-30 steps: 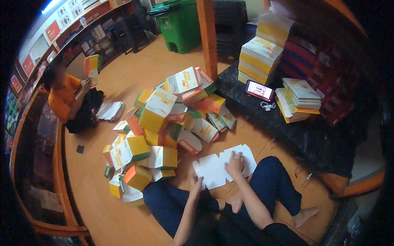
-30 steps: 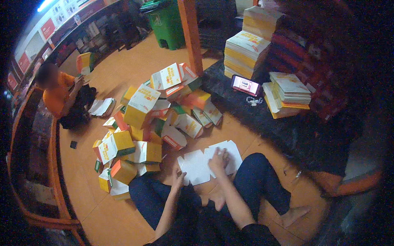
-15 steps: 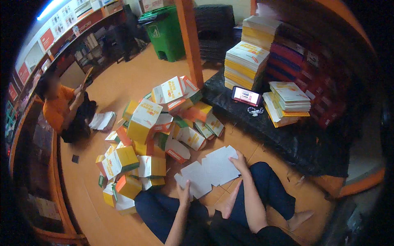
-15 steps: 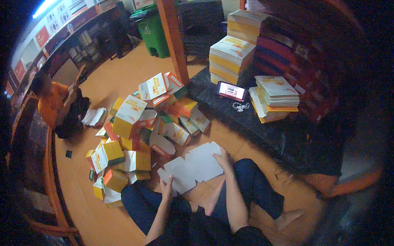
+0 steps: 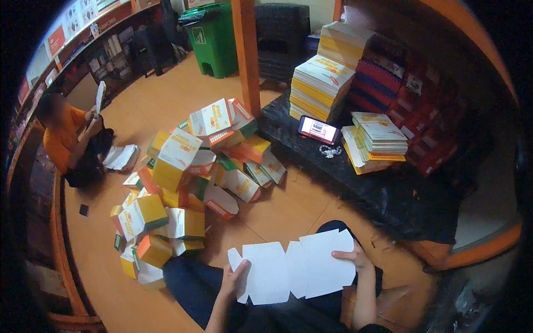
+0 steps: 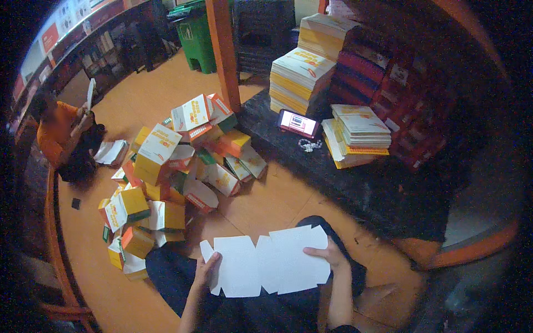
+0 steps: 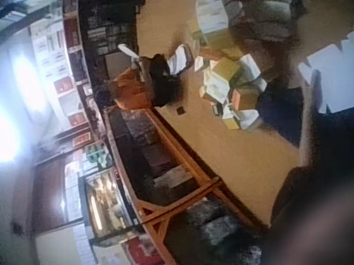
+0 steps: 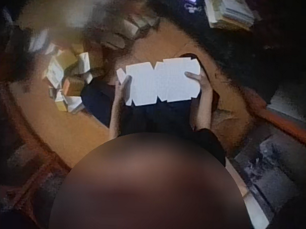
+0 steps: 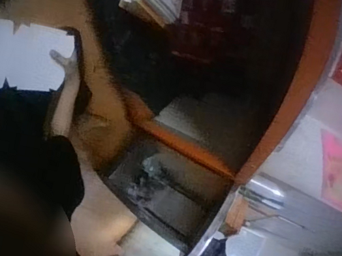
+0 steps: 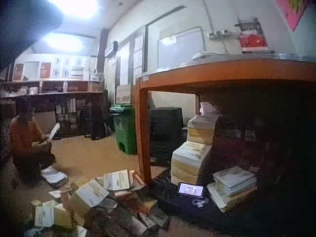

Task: The person sits on the floor and folds flat paper sheets into small rectangular boxes. They repeatedly pick up a sheet, fold the sides, and tuck the flaps to form a finished box, then place it on a growing pile.

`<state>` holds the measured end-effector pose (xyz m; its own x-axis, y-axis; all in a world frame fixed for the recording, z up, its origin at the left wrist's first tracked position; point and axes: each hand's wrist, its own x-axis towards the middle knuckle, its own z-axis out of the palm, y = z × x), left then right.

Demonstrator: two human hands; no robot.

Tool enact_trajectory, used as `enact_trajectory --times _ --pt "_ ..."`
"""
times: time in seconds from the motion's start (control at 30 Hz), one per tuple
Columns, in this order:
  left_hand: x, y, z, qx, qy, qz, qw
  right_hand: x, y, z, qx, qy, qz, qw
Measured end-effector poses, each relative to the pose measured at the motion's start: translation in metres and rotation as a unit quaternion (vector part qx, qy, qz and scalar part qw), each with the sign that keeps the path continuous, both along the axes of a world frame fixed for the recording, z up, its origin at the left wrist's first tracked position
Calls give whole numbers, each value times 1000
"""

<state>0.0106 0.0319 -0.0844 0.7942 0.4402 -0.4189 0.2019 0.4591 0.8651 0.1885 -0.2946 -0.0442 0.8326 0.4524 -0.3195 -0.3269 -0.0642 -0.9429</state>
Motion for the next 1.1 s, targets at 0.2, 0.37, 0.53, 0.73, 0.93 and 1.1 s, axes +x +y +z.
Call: enact_trajectory --times 0.2,0.37,0.53,0.73,0.93,1.1 --pt "-6 -18 24 75 74 -95 990 -22 -6 -23 -83 91 -108 986" --pt "-13 -38 55 79 32 -152 985 -33 21 -26 -133 -144 -256 947" --pt "-17 -65 61 40 -3 -186 982 -38 32 -2 -184 -205 -328 904" --pt "-9 -82 40 162 -55 -2 985 -37 60 33 -229 -339 -371 834" --pt "25 -37 16 191 -60 260 945 -76 108 67 -37 -252 -193 948" --pt "10 30 24 249 -136 279 917 -105 128 77 125 -117 31 985"
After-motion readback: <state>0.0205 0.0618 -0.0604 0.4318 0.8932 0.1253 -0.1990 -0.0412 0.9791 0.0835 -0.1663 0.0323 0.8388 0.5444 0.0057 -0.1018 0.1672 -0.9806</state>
